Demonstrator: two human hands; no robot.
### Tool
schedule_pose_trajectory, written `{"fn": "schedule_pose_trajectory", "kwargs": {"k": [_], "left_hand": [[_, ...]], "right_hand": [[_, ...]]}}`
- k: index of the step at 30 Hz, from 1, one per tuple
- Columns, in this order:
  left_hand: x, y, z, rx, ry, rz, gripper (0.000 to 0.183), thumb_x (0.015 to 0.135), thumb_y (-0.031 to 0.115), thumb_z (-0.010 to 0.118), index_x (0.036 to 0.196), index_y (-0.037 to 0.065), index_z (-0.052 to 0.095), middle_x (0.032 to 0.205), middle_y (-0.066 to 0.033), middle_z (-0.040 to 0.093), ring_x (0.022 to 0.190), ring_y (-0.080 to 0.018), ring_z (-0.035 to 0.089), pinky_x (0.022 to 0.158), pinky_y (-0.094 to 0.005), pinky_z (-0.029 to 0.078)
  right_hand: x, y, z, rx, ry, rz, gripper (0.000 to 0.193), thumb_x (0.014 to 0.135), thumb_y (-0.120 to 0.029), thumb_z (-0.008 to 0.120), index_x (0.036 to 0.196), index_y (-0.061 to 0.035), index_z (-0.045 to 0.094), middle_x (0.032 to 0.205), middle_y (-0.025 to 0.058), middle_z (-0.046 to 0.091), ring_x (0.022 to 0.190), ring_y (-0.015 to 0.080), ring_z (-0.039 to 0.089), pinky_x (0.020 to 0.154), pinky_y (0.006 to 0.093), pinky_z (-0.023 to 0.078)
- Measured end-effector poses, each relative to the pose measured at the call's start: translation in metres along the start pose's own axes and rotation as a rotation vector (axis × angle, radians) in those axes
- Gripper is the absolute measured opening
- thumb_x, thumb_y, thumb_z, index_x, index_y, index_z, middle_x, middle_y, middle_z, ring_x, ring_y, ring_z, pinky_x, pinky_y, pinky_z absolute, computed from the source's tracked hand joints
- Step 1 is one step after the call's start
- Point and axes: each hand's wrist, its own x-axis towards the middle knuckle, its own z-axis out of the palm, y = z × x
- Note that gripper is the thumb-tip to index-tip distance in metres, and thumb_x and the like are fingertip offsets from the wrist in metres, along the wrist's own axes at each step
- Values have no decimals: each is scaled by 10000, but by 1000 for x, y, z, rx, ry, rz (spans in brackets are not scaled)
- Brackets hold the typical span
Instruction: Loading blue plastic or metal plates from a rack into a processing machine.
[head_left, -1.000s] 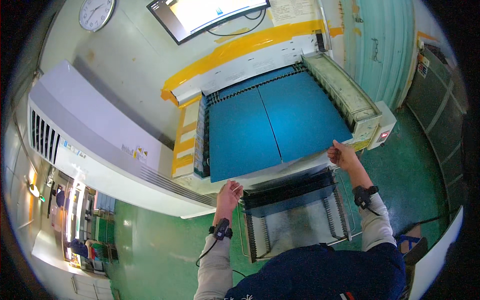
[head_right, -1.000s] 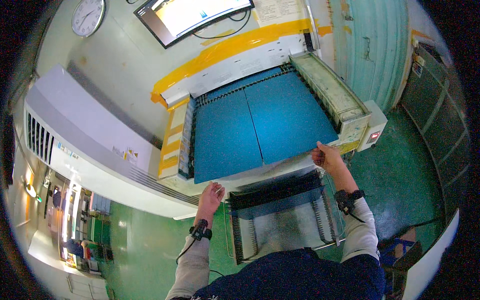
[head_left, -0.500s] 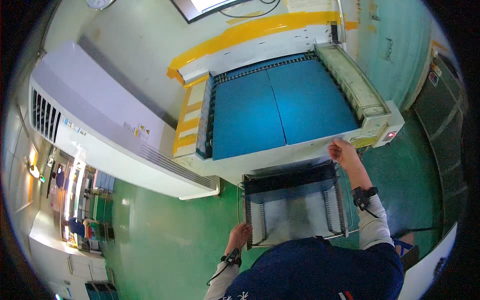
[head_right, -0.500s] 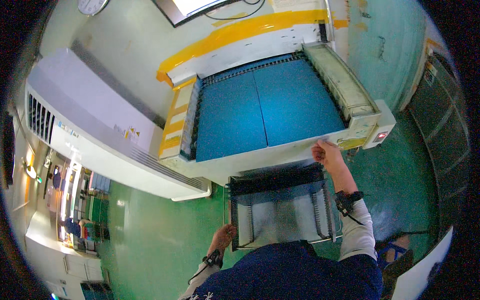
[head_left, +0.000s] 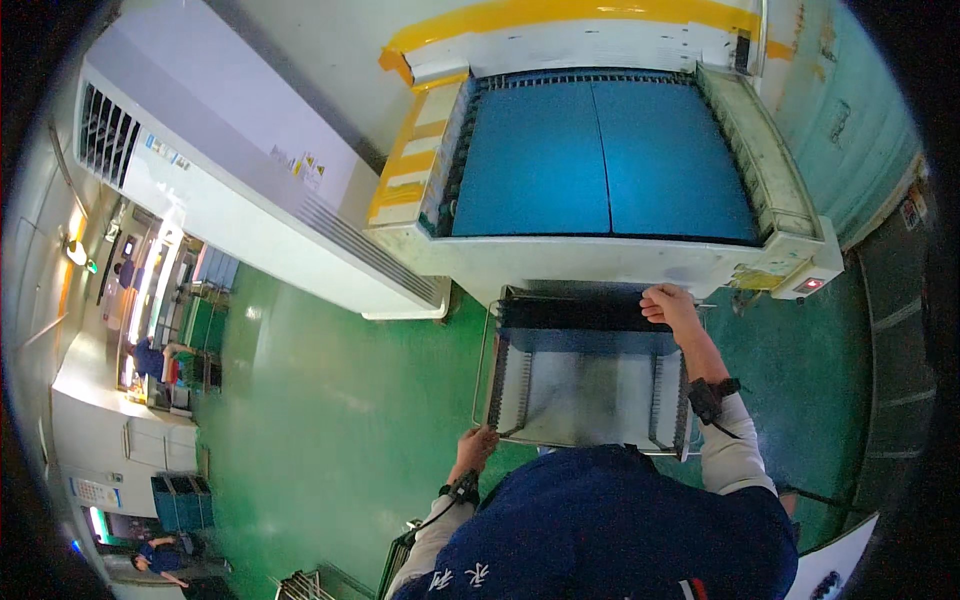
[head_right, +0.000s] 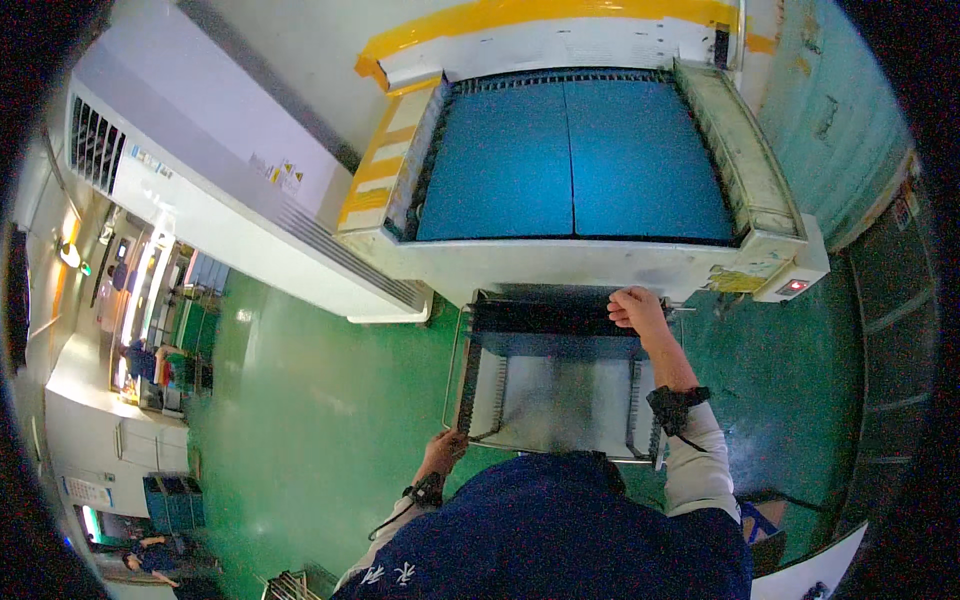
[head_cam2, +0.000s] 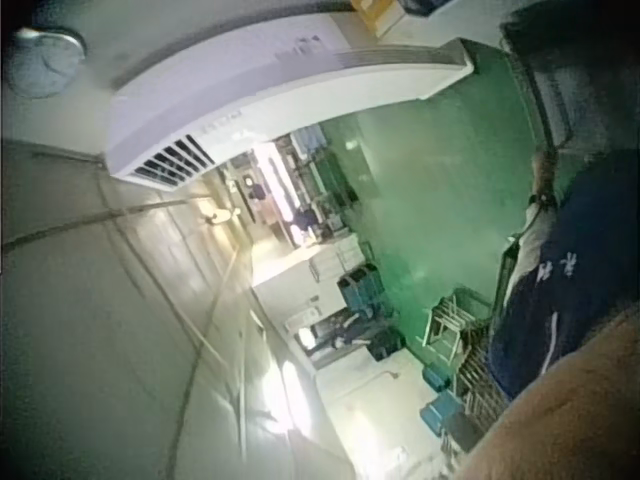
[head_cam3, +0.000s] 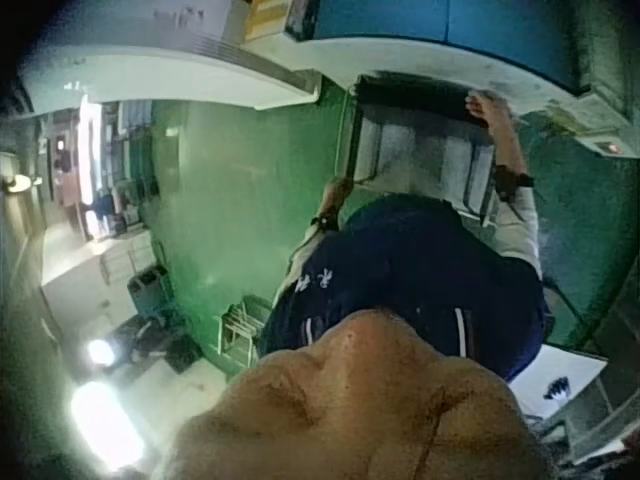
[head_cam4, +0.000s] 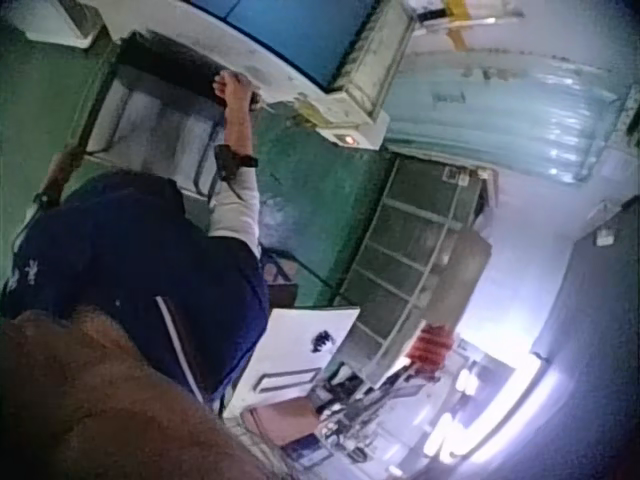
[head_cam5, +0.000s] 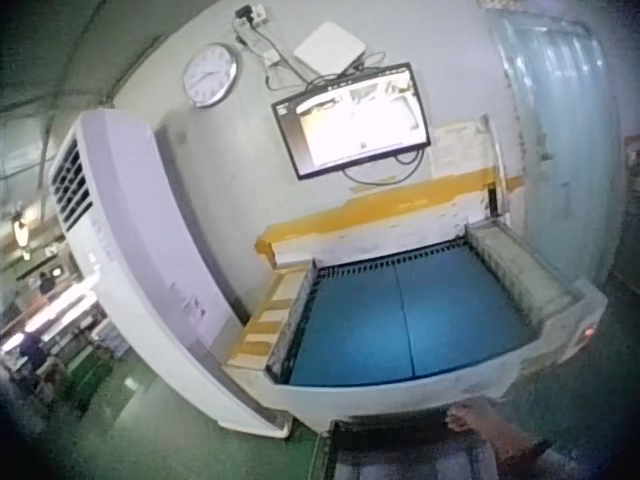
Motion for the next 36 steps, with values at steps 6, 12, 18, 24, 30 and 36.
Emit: {"fn": "schedule_pose_trajectory", "kwargs": {"k": [6,12,18,24,30,36], "left_hand": [[-2,-2,0,-25,51,26,243,900,121,577,1089,-19,516,866,-128,659,694,-199,645,515,-275,472],[-3,5,2,93,93,12,353,887,125,596,1178,-23,462,905,-143,664,756,-225,663,555,-287,500],[-12,9,15,212,38,76,344,845,124,647,1133,-18,525,911,-134,675,725,-212,665,568,-309,524],[31,-50,-25,553,226,271,602,766,226,727,1281,31,483,883,-94,680,669,-166,639,589,-286,522],[3,-15,9,561,247,163,720,722,282,757,1335,34,473,932,-107,680,671,-159,635,619,-290,535],[13,-16,7,635,262,182,663,720,309,739,1276,18,524,949,-113,682,693,-178,649,638,-319,541]], "right_hand": [[4,36,18,-698,26,-419,212,796,-226,645,877,-32,667,834,119,671,785,323,642,707,404,507],[-18,44,48,-989,-22,-537,261,795,-203,678,1003,-44,671,1025,130,635,995,326,574,867,449,452],[-26,60,55,-1061,18,-604,402,737,-178,706,1123,-113,612,1146,101,594,1082,336,526,931,503,389],[-45,73,59,-1085,-65,-824,521,703,-92,690,1210,-140,579,1229,138,546,1128,355,489,985,498,350],[-49,84,47,-1144,-70,-864,586,690,-83,695,1253,-141,544,1255,138,516,1162,360,457,1018,504,309],[-20,92,54,-1042,-105,-748,397,669,-88,706,1046,-129,590,1055,92,559,1052,322,508,932,495,355]]}}
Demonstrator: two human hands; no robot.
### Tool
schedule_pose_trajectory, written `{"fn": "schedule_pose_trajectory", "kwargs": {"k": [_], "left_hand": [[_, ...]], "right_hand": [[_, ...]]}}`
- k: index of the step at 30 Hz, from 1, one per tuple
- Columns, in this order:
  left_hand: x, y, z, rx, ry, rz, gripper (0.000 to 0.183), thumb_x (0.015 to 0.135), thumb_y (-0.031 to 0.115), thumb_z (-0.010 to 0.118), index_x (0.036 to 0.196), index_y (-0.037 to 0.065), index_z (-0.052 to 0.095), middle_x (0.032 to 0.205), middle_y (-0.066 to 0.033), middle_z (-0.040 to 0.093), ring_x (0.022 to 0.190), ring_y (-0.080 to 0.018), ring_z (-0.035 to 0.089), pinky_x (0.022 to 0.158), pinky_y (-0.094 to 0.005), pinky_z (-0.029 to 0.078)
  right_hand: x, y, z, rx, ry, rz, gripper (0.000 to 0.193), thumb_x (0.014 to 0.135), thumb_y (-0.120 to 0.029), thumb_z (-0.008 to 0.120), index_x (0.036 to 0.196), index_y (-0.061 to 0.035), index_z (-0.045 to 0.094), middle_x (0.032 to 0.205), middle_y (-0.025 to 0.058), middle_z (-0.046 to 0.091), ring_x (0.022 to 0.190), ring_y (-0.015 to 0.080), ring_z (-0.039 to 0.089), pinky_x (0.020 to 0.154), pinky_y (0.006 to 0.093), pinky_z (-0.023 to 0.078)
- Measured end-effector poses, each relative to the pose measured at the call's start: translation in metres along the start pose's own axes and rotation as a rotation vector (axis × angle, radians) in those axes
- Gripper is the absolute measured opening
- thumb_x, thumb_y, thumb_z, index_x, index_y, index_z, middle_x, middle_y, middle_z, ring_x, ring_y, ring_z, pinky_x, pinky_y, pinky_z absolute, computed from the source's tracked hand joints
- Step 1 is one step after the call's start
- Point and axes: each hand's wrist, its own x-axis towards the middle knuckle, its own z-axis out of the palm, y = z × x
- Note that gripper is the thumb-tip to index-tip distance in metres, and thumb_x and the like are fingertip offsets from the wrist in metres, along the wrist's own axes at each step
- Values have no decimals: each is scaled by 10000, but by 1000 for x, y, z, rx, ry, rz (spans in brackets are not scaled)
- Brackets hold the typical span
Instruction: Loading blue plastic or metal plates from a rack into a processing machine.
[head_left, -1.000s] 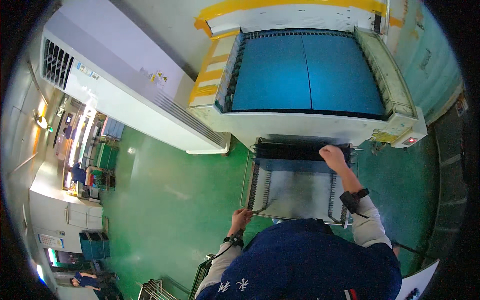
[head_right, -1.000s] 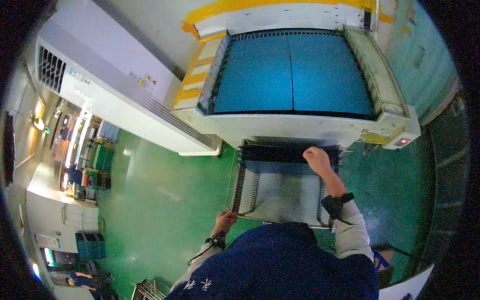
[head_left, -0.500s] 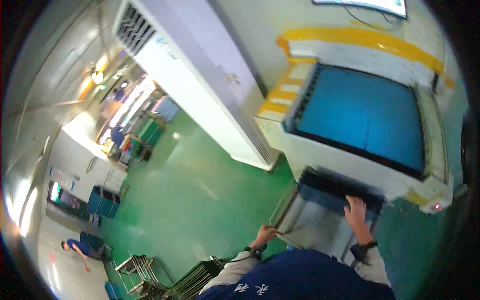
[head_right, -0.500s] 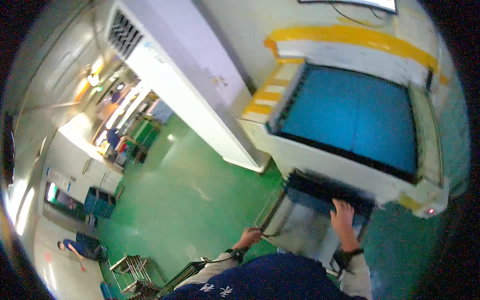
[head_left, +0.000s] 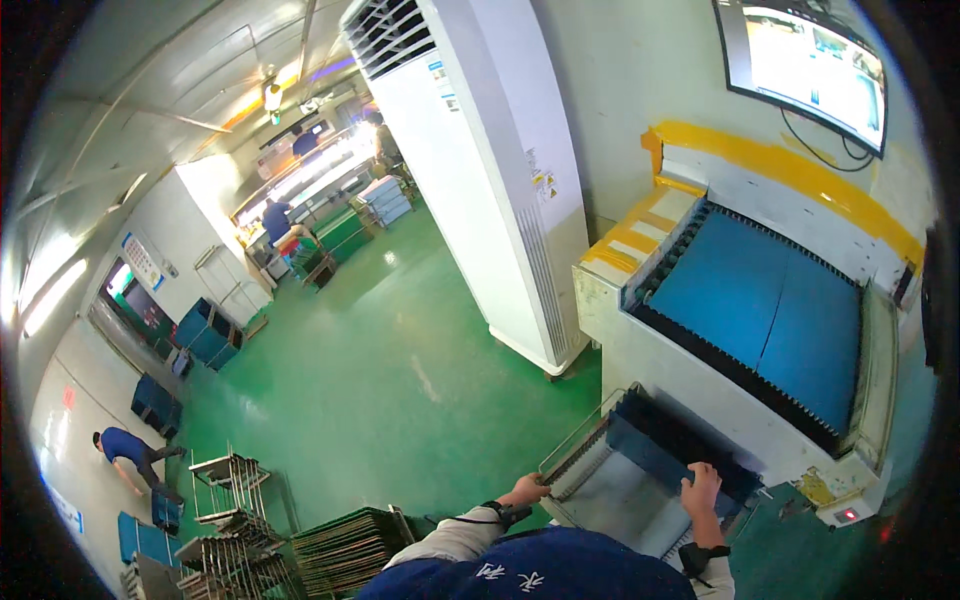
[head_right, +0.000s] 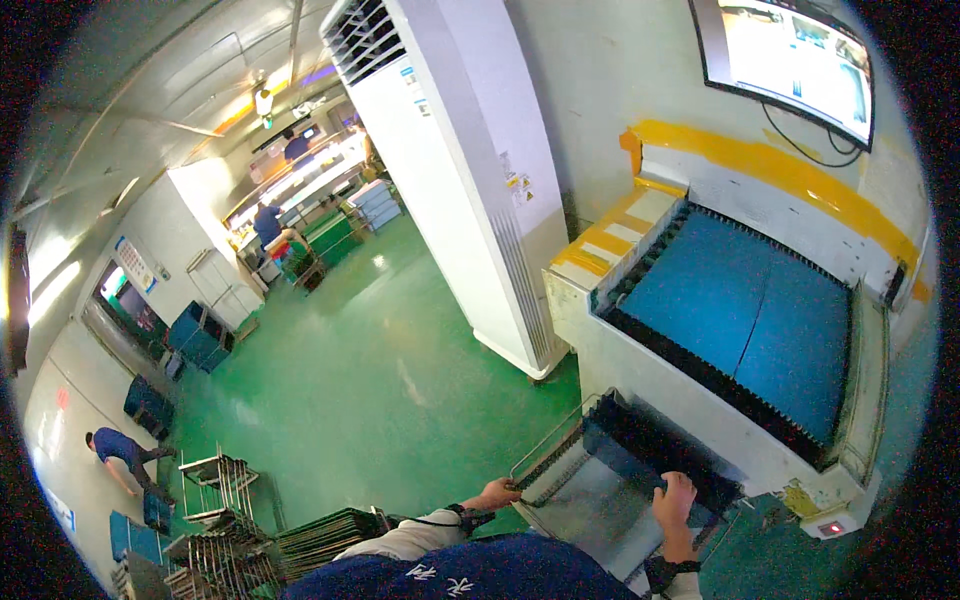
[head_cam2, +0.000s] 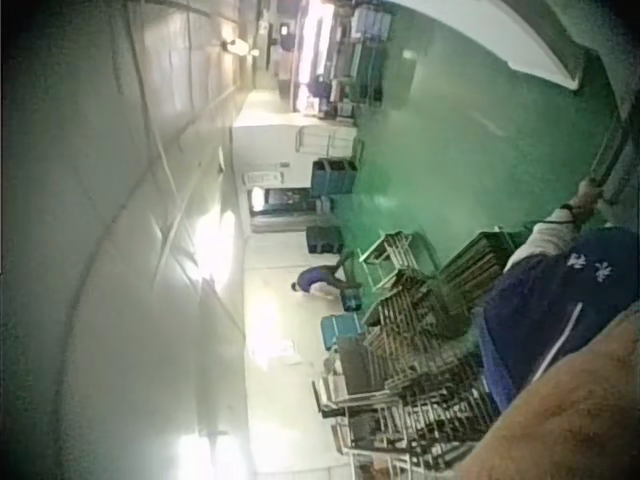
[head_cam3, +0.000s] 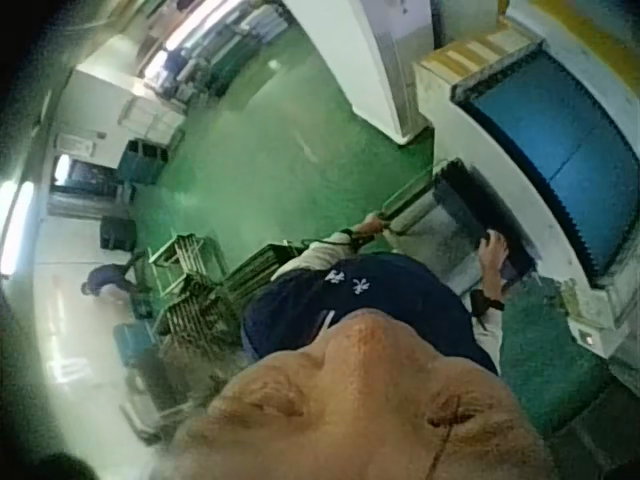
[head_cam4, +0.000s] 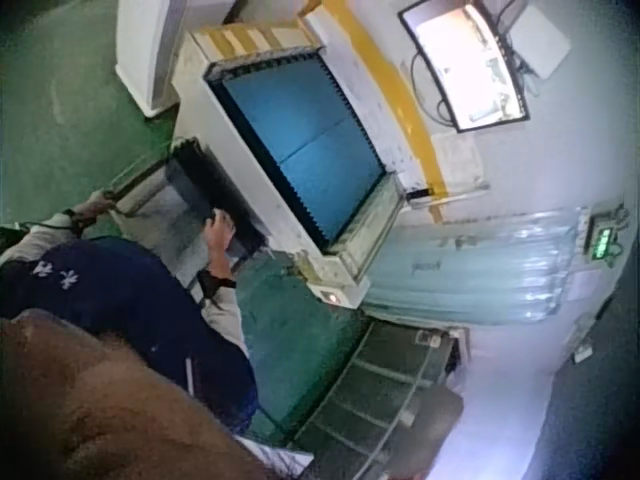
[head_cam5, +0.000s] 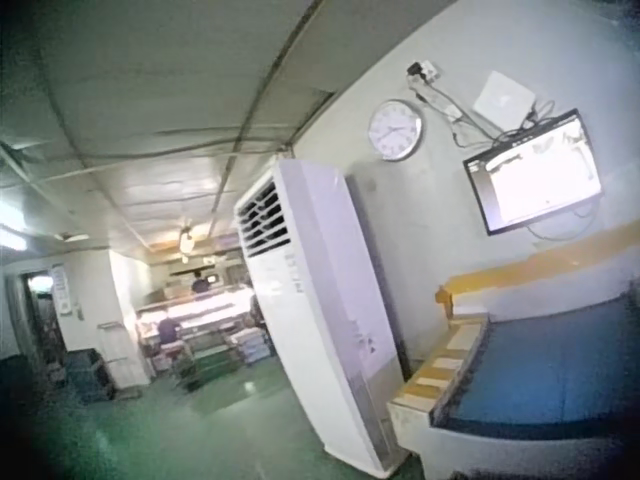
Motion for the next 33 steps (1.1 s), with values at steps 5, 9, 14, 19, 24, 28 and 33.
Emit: {"fn": "schedule_pose_trajectory", "kwargs": {"k": [5,9,14,19,24,28,33], "left_hand": [[-3,4,-1,86,-11,15,579,705,333,712,1167,8,585,896,-116,682,700,-208,657,651,-343,539],[-5,2,-1,93,11,31,564,708,330,702,1166,20,589,863,-114,683,704,-222,661,664,-352,539],[1,-6,0,99,-17,47,568,708,345,701,1165,27,590,917,-136,679,752,-242,665,696,-361,537],[3,-5,-1,256,39,88,558,712,332,705,1161,20,589,939,-137,675,785,-253,665,708,-362,533],[-4,16,-8,214,-82,-5,503,721,280,705,1122,0,590,861,-121,673,742,-254,658,675,-362,529],[-7,14,-10,177,-67,30,452,735,273,698,1076,-5,594,813,-115,666,698,-228,652,638,-353,527],[-10,13,-7,168,2,74,443,750,285,693,1077,3,595,796,-108,662,682,-203,649,627,-353,527]], "right_hand": [[13,8,11,-168,-49,61,198,670,-115,717,840,-109,616,956,95,576,971,320,541,855,491,408],[9,19,11,-357,-88,71,144,701,-174,705,815,-97,662,968,112,590,984,321,550,826,486,437],[11,24,7,-434,-180,149,182,726,-226,700,857,-101,703,986,118,596,984,317,565,841,472,441],[11,17,7,-368,-181,223,217,773,-275,678,869,-81,697,1026,108,592,1044,304,542,936,499,400],[5,15,8,-379,-113,227,207,760,-274,690,841,-84,703,989,107,599,1020,297,553,928,488,406],[5,19,13,-392,-68,207,197,744,-258,704,838,-86,704,976,101,604,1007,296,557,918,470,408],[4,21,14,-395,-26,188,182,699,-222,712,801,-72,699,940,101,597,962,290,559,842,454,418]]}}
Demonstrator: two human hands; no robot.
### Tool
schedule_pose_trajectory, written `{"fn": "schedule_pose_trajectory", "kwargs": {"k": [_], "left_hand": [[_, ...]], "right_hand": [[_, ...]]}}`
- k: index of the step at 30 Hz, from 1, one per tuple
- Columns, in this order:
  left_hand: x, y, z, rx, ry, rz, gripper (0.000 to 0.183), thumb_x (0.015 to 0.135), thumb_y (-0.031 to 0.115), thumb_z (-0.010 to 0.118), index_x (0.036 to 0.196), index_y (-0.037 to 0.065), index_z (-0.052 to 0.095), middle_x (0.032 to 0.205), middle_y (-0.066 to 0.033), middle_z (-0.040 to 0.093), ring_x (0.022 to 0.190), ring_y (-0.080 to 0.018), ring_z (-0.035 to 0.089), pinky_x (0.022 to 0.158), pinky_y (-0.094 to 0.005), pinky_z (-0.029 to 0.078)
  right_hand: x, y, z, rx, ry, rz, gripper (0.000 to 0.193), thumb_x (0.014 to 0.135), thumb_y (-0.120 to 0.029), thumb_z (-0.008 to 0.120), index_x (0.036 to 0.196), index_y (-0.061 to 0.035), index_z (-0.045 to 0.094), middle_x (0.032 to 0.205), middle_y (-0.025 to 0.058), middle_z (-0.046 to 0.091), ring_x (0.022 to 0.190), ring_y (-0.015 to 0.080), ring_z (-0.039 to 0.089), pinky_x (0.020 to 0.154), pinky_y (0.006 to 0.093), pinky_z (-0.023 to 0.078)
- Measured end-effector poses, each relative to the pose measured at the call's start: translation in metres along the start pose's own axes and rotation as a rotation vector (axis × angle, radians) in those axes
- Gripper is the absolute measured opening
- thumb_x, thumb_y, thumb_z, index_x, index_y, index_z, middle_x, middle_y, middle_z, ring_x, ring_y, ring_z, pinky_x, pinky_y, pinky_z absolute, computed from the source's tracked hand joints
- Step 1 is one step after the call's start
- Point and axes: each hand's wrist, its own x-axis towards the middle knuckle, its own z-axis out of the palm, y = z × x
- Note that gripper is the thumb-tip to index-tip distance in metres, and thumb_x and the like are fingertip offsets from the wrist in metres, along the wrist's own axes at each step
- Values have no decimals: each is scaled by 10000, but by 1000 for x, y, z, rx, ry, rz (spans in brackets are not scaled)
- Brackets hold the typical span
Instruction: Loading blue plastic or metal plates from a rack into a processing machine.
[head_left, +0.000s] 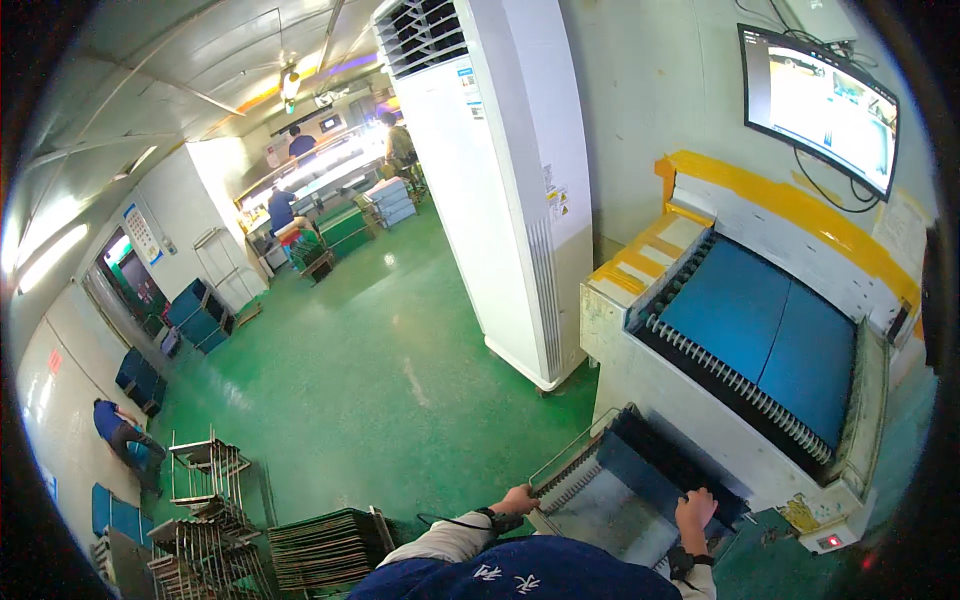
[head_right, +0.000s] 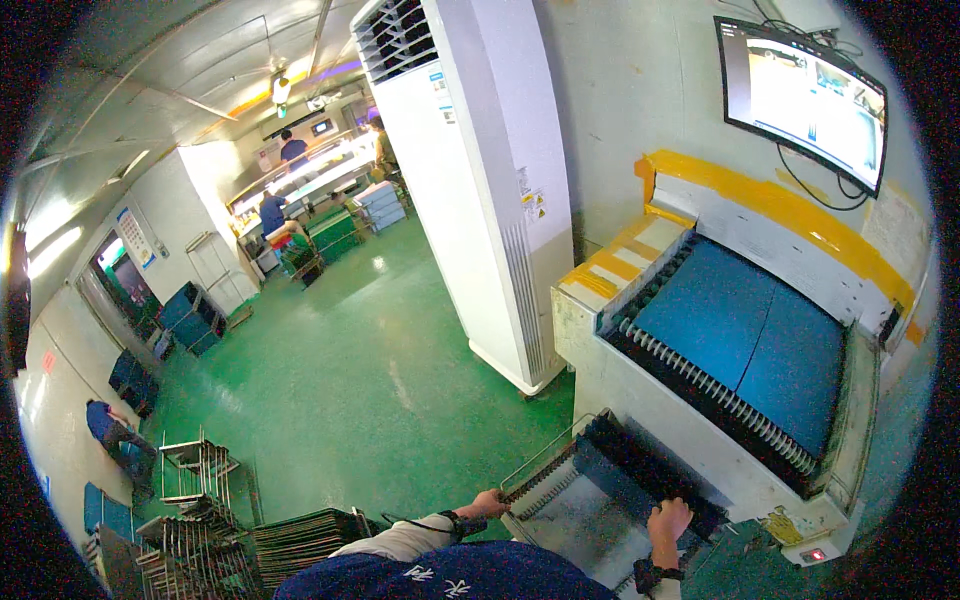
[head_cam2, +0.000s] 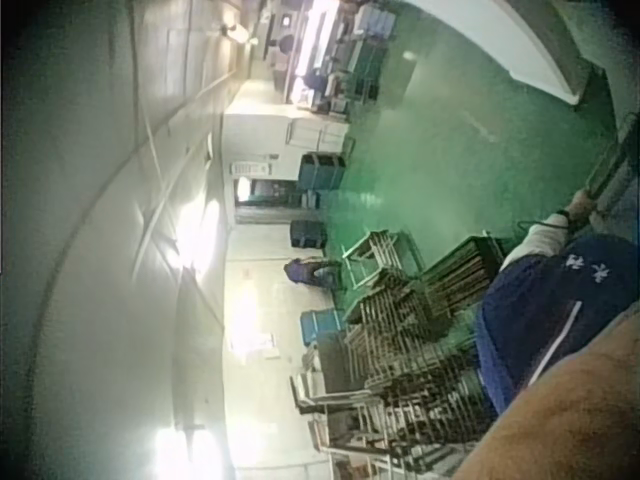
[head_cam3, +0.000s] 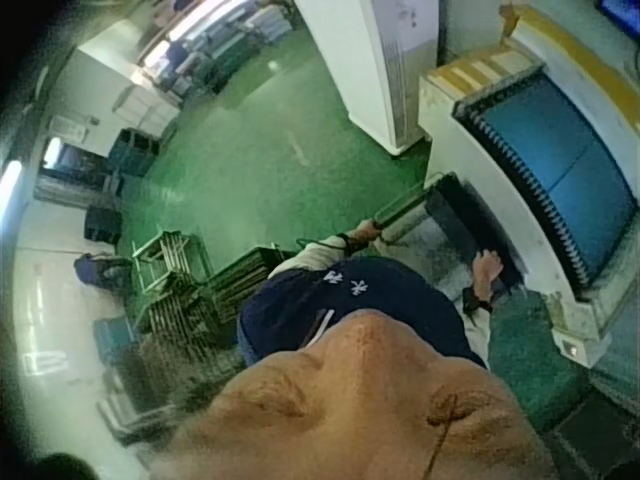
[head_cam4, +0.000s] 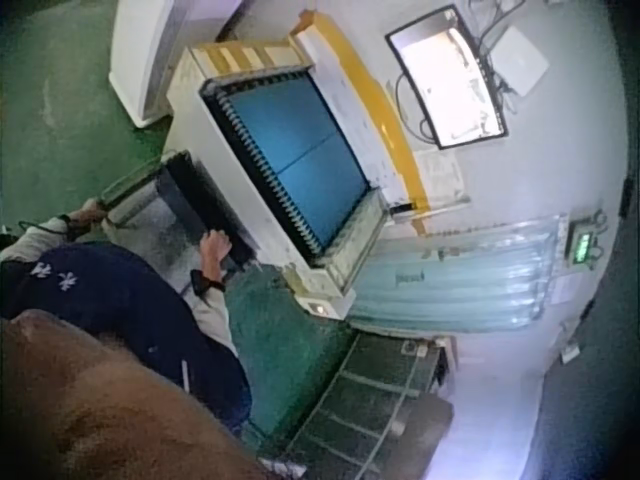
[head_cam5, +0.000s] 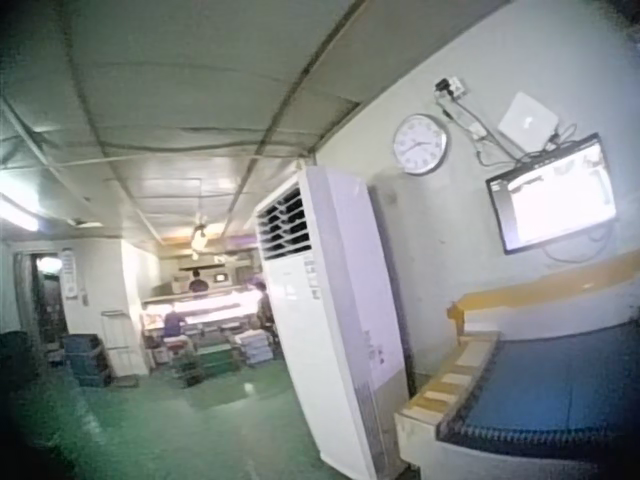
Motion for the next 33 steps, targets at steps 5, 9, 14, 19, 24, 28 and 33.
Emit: {"fn": "schedule_pose_trajectory", "kwargs": {"k": [5,9,14,19,24,28,33], "left_hand": [[3,-5,3,46,14,-2,423,748,288,690,1045,2,595,794,-106,662,665,-208,647,624,-351,525],[4,-6,6,-66,-6,-38,386,753,278,688,1003,-2,595,775,-100,653,642,-204,636,600,-353,519],[-2,0,1,-6,6,21,358,755,251,691,983,-7,590,757,-96,636,622,-199,620,569,-349,510],[-4,-3,4,-52,27,19,358,750,248,699,976,-5,584,756,-94,633,617,-193,618,562,-339,510],[0,-8,9,-83,51,23,378,745,254,704,1006,8,585,764,-91,637,620,-194,619,561,-335,512],[-2,-3,6,-82,14,-14,384,743,251,704,1016,9,586,767,-93,640,621,-195,621,563,-334,514],[-5,2,2,-66,-23,-37,387,742,250,703,1017,3,588,768,-97,644,624,-198,625,569,-336,517]], "right_hand": [[0,-3,0,-32,19,-5,192,693,-228,718,807,-74,701,934,98,595,963,289,557,843,449,417],[0,-2,2,-22,21,5,202,682,-224,718,819,-75,704,940,101,596,962,292,556,848,452,416],[0,-4,-1,-49,-76,59,214,755,-267,699,883,-97,719,1037,95,603,1050,279,542,933,446,391],[0,-8,-10,-19,-67,53,214,741,-258,711,871,-88,718,1022,103,600,1044,282,540,928,449,390],[-1,-6,-3,1,62,0,173,665,-192,739,777,-65,705,931,107,603,957,296,561,843,455,417],[0,-6,-3,-7,-17,38,193,698,-223,730,819,-74,707,967,101,598,995,287,551,889,452,403],[0,-8,-7,-25,-6,36,204,698,-227,735,836,-80,709,970,99,597,994,283,553,890,450,405]]}}
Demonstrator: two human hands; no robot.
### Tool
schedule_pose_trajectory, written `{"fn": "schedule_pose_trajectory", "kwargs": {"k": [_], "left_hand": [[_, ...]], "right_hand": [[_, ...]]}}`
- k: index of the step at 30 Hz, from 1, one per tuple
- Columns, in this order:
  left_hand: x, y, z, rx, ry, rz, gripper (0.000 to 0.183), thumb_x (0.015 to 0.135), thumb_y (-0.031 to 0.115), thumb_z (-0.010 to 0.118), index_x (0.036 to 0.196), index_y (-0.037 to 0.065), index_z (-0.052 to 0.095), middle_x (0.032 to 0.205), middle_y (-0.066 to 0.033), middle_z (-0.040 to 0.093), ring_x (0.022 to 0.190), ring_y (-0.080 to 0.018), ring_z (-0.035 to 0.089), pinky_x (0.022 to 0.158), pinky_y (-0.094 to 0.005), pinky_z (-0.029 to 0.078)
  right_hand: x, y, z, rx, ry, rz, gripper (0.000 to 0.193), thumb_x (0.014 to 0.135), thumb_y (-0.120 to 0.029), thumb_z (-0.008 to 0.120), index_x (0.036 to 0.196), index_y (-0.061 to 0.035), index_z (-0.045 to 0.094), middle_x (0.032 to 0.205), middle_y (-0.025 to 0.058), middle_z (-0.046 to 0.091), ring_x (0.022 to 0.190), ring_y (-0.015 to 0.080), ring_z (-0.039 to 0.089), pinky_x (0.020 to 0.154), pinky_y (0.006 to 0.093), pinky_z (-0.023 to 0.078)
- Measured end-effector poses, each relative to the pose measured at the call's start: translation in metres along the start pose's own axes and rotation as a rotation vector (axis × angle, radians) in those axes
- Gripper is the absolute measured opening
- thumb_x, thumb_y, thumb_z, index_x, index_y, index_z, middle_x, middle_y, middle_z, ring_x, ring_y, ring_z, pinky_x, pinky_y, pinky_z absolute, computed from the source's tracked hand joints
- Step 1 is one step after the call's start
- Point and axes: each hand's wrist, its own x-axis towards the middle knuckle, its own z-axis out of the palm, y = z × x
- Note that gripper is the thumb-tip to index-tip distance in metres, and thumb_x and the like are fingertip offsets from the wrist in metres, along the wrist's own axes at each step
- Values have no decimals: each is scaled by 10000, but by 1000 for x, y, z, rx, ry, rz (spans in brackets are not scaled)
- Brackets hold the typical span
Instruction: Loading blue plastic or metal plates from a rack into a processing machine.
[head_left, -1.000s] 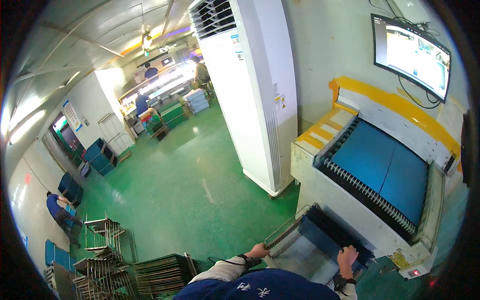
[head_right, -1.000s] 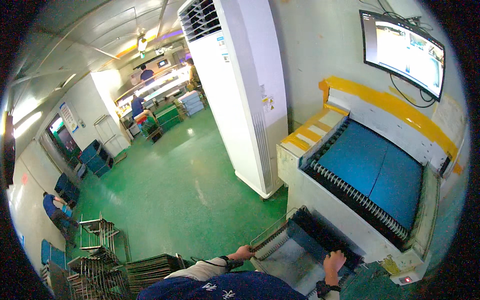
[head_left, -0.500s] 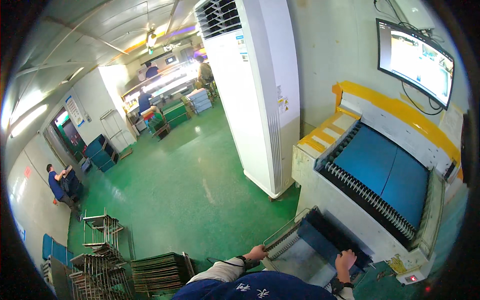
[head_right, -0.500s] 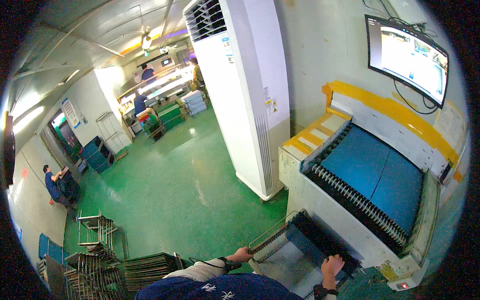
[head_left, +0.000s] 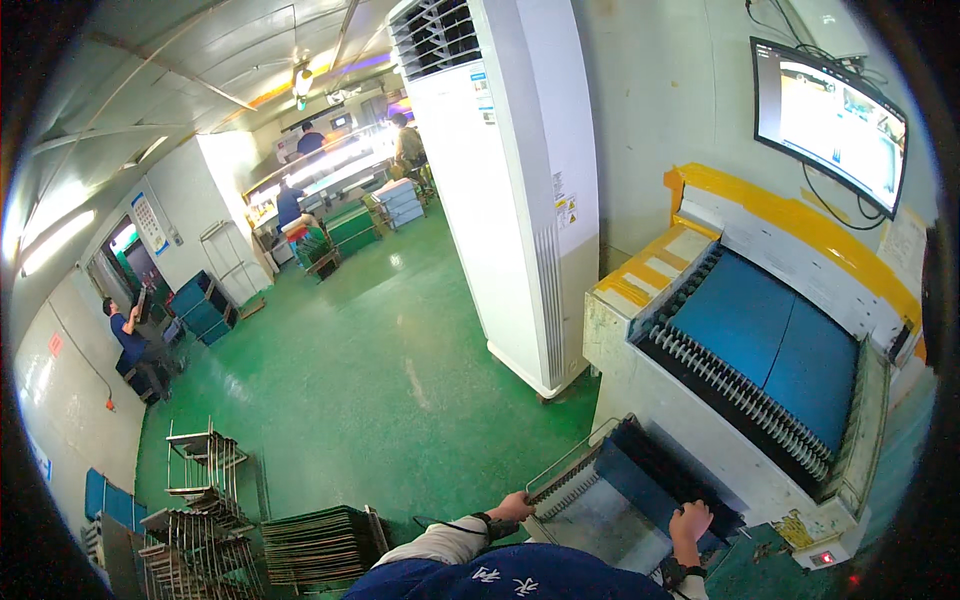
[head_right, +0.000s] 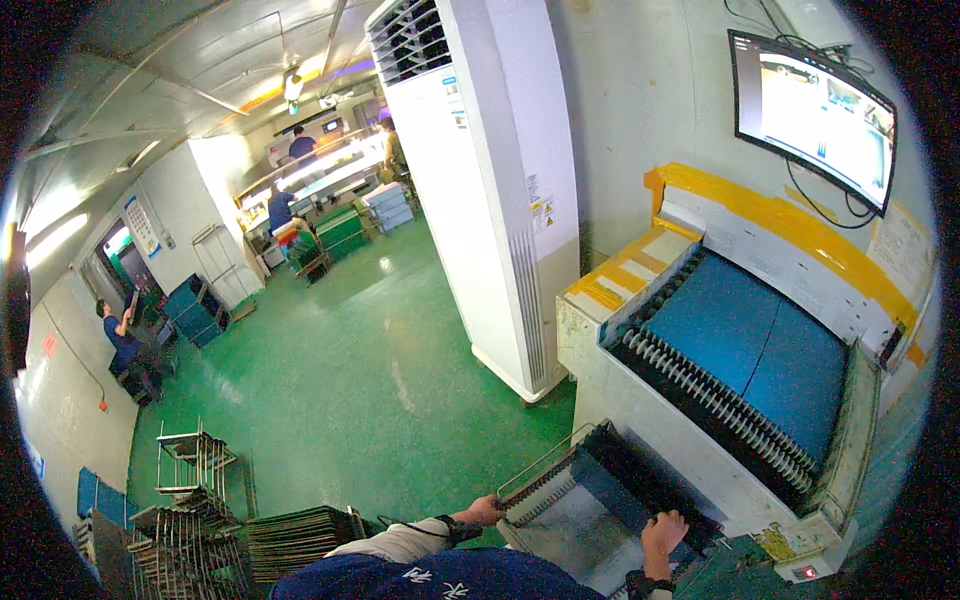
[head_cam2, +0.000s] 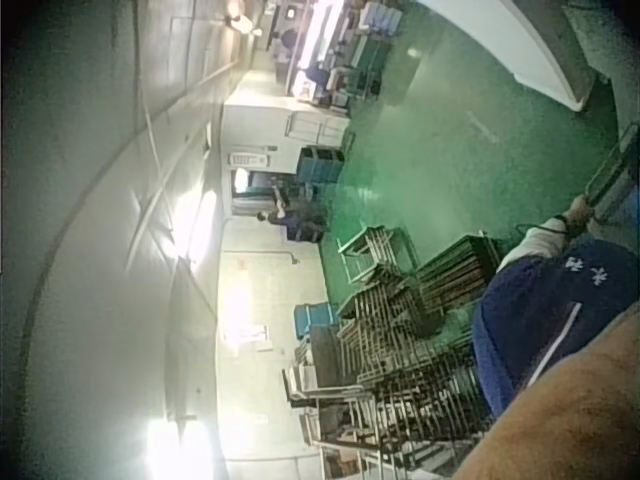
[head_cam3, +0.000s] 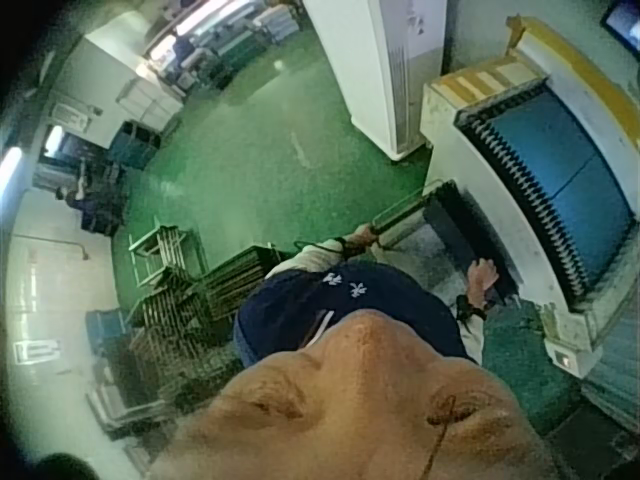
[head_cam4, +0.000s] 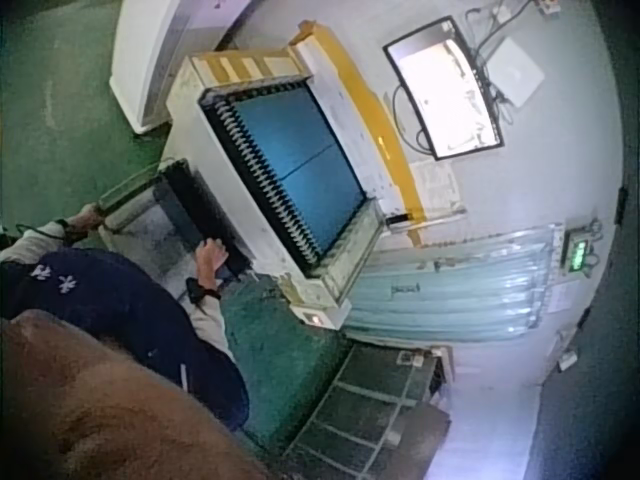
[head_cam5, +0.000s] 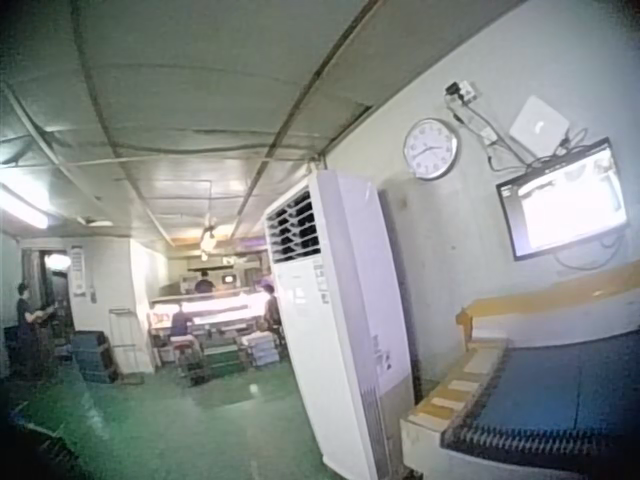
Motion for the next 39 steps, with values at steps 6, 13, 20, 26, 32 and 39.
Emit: {"fn": "schedule_pose_trajectory", "kwargs": {"k": [6,13,20,26,32,39], "left_hand": [[5,-7,2,-29,-4,4,403,747,257,697,1034,-5,590,773,-100,647,630,-195,626,575,-337,520],[9,-12,6,-68,24,30,402,746,249,700,1042,0,590,770,-91,644,625,-187,623,571,-332,519],[8,-11,5,-80,10,35,348,752,235,703,992,7,594,756,-82,635,613,-184,615,562,-332,515],[12,-16,6,-80,-1,19,343,747,248,704,966,7,595,761,-89,643,624,-193,627,576,-334,522],[13,-17,7,-21,30,54,354,740,257,701,972,12,597,754,-94,652,634,-203,641,589,-339,528],[17,-21,7,-65,-12,38,376,744,244,699,1013,3,593,767,-96,649,631,-206,638,591,-341,527]], "right_hand": [[-1,-1,1,-19,49,-18,181,693,-208,727,820,-80,709,933,100,602,962,284,560,842,447,418],[0,1,2,-19,31,1,171,700,-212,713,796,-71,698,930,102,600,966,289,560,865,440,415],[0,-4,-4,-9,26,26,188,691,-234,741,785,-75,706,943,104,590,976,291,550,886,450,402],[0,-5,-7,-14,-1,13,187,699,-223,713,810,-74,699,950,101,600,979,279,559,870,437,412],[2,-4,0,0,-43,71,212,712,-236,731,855,-80,714,1046,99,596,1048,286,538,971,455,378],[1,-1,3,-18,45,-4,190,683,-217,727,798,-68,703,924,104,599,959,280,558,844,435,415]]}}
